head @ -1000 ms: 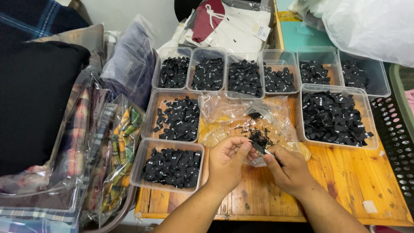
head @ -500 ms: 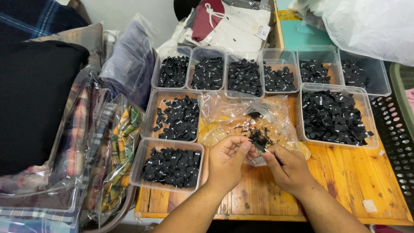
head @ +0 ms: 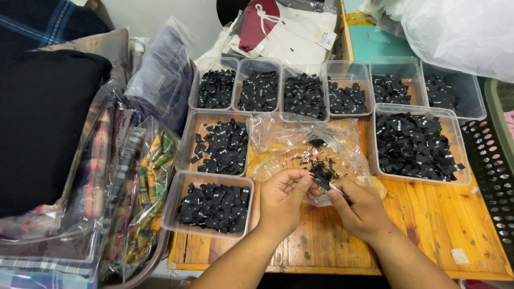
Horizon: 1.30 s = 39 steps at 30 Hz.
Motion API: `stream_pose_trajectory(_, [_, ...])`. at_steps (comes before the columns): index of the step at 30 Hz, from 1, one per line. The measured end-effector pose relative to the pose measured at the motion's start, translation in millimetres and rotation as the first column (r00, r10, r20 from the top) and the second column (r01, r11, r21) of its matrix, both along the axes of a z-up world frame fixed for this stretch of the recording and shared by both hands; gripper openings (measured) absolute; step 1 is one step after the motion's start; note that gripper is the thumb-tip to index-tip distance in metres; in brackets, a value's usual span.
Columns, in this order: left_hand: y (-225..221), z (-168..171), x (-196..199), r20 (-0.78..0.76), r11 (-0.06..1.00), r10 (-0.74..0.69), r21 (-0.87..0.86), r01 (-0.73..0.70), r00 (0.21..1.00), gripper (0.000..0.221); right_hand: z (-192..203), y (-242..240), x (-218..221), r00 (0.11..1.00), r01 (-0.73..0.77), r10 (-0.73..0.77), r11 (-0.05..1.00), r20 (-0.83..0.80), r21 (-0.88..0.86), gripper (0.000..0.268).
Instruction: The person is using a small hand tool to trim excess plastic from small black components, likely buckles or fasteners, before sorting them into bins.
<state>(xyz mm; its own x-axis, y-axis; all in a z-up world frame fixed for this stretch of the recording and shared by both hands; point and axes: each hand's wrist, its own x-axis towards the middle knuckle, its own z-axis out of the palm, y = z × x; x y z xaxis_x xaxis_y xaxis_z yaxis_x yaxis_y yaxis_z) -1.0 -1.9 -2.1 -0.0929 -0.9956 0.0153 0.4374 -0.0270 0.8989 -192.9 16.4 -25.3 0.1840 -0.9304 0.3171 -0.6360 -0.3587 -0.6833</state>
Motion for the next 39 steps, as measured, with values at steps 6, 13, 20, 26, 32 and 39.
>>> stream_pose_trajectory(6, [1, -3, -1, -0.011, 1.000, -0.017, 0.015, 0.018, 1.000, 0.007, -1, 0, 1, 1.000, -0.006, 0.006, 1.000, 0.008, 0.007, 0.028])
stream_pose_trajectory(13, [2, -5, -2, -0.017, 0.999, -0.020, 0.039, 0.020, 1.000, 0.007, 1, 0, 2, 1.000, -0.016, 0.017, 0.999, 0.014, -0.036, 0.026])
stream_pose_trajectory(20, [1, -7, -2, -0.021, 0.999, -0.028, 0.036, 0.029, 0.999, 0.007, 4, 0, 5, 1.000, -0.015, 0.015, 1.000, 0.018, -0.026, 0.026])
stream_pose_trajectory(26, [0, -11, -3, -0.035, 0.998, -0.032, 0.048, 0.034, 0.999, 0.006, 3, 0, 4, 1.000, 0.001, -0.001, 1.000, 0.021, -0.020, 0.026])
stream_pose_trajectory(32, [0, -8, -3, -0.029, 0.999, -0.027, 0.028, 0.027, 0.999, 0.006, 8, -1, 7, 1.000, -0.010, 0.011, 0.999, 0.023, -0.035, 0.026])
stream_pose_trajectory(39, [-1, -3, -3, -0.003, 0.997, -0.012, 0.080, 0.012, 1.000, 0.006, -1, -2, 3, 0.998, 0.056, -0.057, 0.998, 0.038, 0.022, 0.030])
